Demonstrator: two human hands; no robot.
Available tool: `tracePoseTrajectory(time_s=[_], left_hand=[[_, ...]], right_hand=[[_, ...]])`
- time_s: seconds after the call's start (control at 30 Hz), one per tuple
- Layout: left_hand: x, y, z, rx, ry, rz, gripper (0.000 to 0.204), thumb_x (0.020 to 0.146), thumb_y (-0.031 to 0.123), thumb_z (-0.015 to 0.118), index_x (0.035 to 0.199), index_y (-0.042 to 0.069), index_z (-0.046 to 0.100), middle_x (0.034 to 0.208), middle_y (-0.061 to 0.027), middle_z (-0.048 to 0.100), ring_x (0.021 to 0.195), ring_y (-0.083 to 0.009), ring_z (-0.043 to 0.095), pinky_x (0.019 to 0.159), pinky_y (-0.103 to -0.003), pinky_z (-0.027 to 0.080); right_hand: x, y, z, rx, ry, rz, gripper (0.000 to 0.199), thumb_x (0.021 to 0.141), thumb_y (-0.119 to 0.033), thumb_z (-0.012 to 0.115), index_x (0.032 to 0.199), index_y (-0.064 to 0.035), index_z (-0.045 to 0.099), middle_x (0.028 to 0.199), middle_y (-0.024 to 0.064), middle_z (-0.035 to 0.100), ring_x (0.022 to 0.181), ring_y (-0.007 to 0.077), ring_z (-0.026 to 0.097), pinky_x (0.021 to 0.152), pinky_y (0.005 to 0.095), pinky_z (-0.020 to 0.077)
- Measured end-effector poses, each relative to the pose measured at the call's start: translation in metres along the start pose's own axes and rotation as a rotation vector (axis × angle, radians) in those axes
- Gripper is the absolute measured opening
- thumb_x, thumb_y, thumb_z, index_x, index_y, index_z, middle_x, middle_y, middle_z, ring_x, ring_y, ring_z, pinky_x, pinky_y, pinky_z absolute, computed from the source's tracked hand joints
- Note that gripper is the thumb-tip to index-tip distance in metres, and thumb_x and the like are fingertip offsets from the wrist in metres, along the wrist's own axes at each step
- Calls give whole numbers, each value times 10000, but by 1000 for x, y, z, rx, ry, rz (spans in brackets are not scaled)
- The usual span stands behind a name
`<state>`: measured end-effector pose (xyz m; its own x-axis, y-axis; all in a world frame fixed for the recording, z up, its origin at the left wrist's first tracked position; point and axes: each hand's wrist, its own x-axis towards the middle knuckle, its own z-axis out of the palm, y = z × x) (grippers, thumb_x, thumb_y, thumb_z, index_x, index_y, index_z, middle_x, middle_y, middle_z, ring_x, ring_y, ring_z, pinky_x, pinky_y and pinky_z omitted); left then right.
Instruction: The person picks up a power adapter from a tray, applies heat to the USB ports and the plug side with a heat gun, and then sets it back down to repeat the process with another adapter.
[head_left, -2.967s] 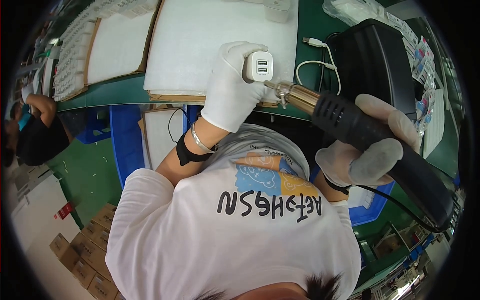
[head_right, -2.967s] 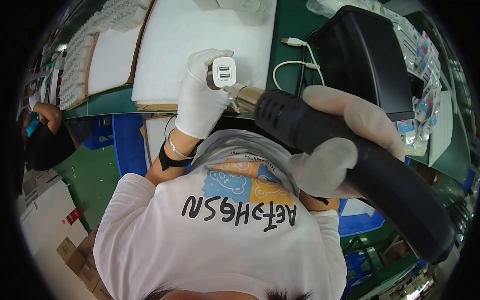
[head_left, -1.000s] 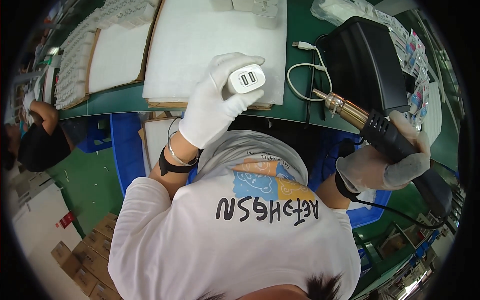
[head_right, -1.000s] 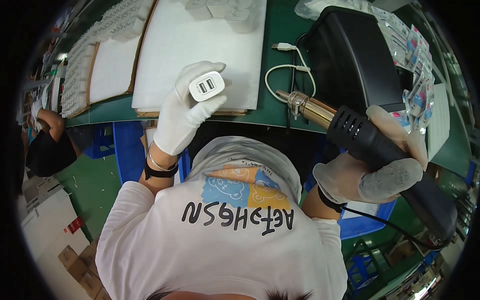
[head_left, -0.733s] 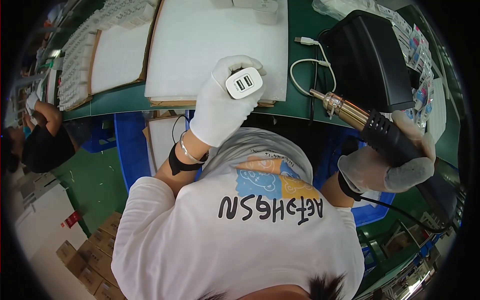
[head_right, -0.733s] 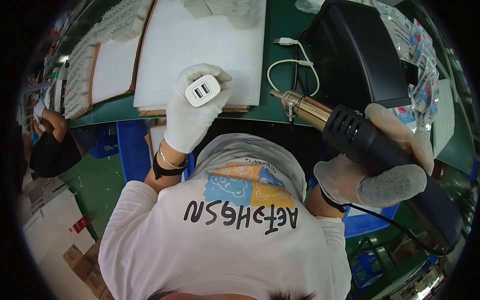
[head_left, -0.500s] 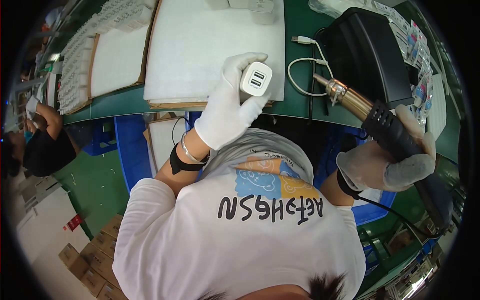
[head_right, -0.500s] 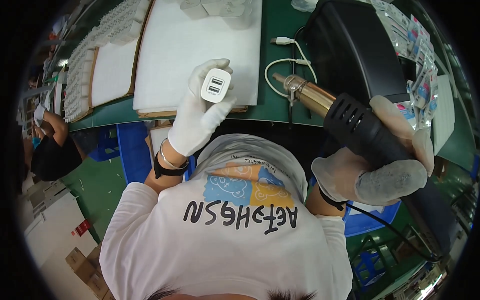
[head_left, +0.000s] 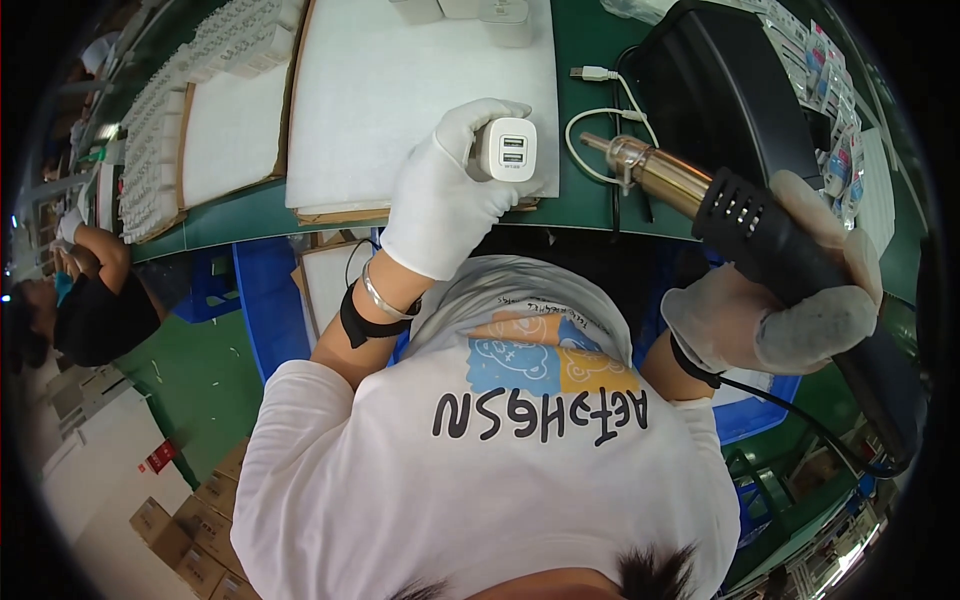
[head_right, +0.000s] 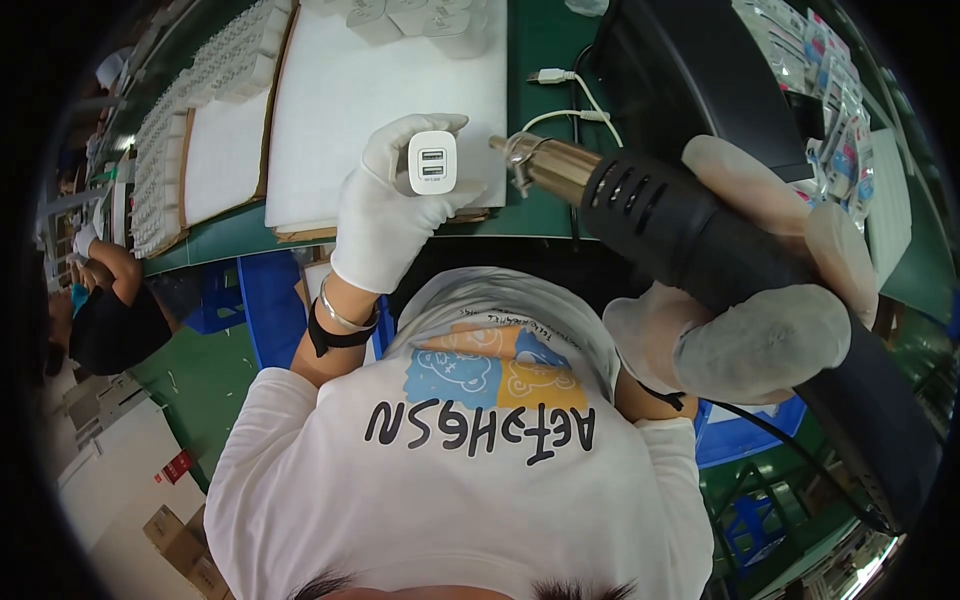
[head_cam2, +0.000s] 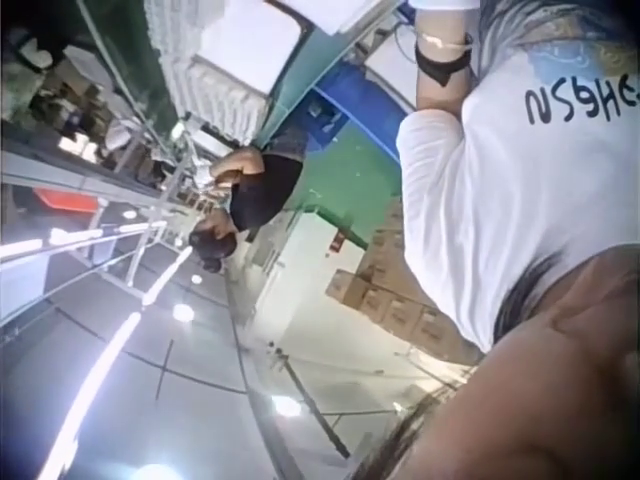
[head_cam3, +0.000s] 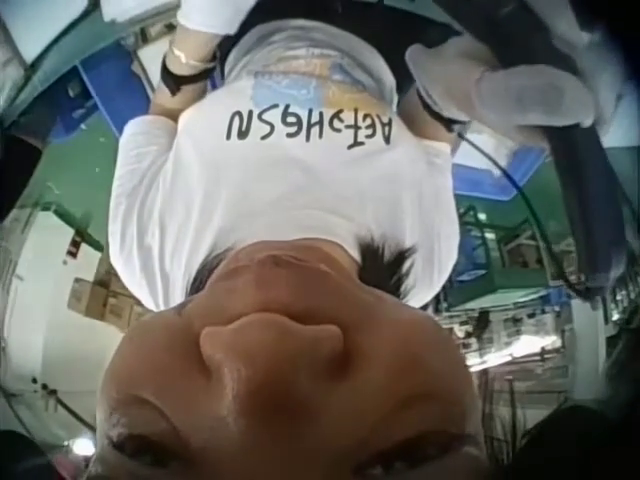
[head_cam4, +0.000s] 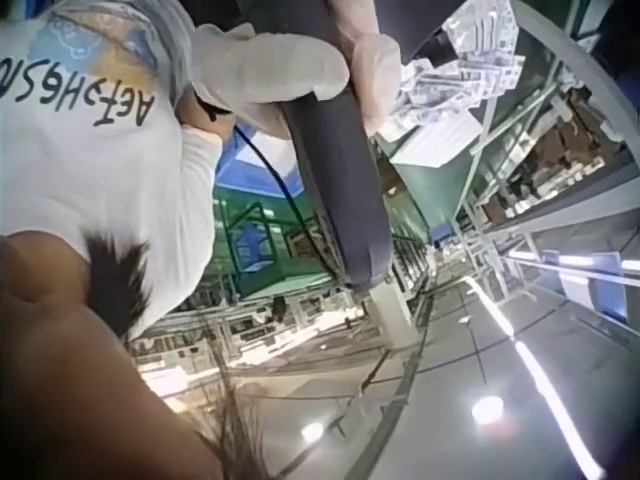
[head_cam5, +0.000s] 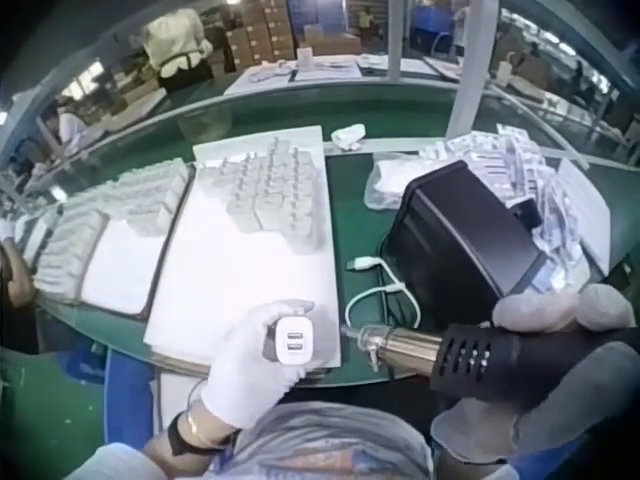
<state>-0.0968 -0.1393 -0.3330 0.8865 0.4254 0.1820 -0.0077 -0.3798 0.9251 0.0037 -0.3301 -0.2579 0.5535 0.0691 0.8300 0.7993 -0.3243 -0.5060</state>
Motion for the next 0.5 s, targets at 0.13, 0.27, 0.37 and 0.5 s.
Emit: tracePoseTrajectory(time_s=[0.13, 0.27, 0.37, 0.5], left_hand=[[2, 4, 3, -142, -3, -159, 482, 705, -20, 784, 1142, 27, 584, 1006, -90, 649, 894, -153, 637, 796, -282, 549], [2, 6, 6, -71, 50, -90, 471, 694, -10, 803, 1115, 21, 593, 1003, -86, 649, 892, -145, 635, 786, -276, 551], [0, 4, 6, -162, 51, -110, 466, 684, -3, 814, 1096, 21, 597, 999, -84, 650, 893, -142, 636, 765, -266, 552], [1, 9, 5, -155, 67, -53, 450, 681, -11, 812, 1077, 22, 602, 991, -87, 650, 889, -146, 638, 752, -259, 553]], right_hand=[[2, 0, -3, -30, -90, -119, 421, 959, -460, 510, 875, -53, 573, 731, 23, 591, 637, 99, 545, 649, 214, 466], [6, 3, -7, -64, -174, -235, 362, 943, -424, 578, 919, -64, 554, 756, 0, 577, 653, 97, 533, 677, 217, 459], [3, 1, -12, -67, -169, -233, 359, 945, -421, 573, 919, -63, 553, 759, 1, 578, 652, 97, 533, 675, 217, 458], [2, 8, -1, -66, -163, -235, 355, 950, -416, 564, 920, -63, 552, 764, 4, 579, 651, 98, 532, 671, 216, 458]])
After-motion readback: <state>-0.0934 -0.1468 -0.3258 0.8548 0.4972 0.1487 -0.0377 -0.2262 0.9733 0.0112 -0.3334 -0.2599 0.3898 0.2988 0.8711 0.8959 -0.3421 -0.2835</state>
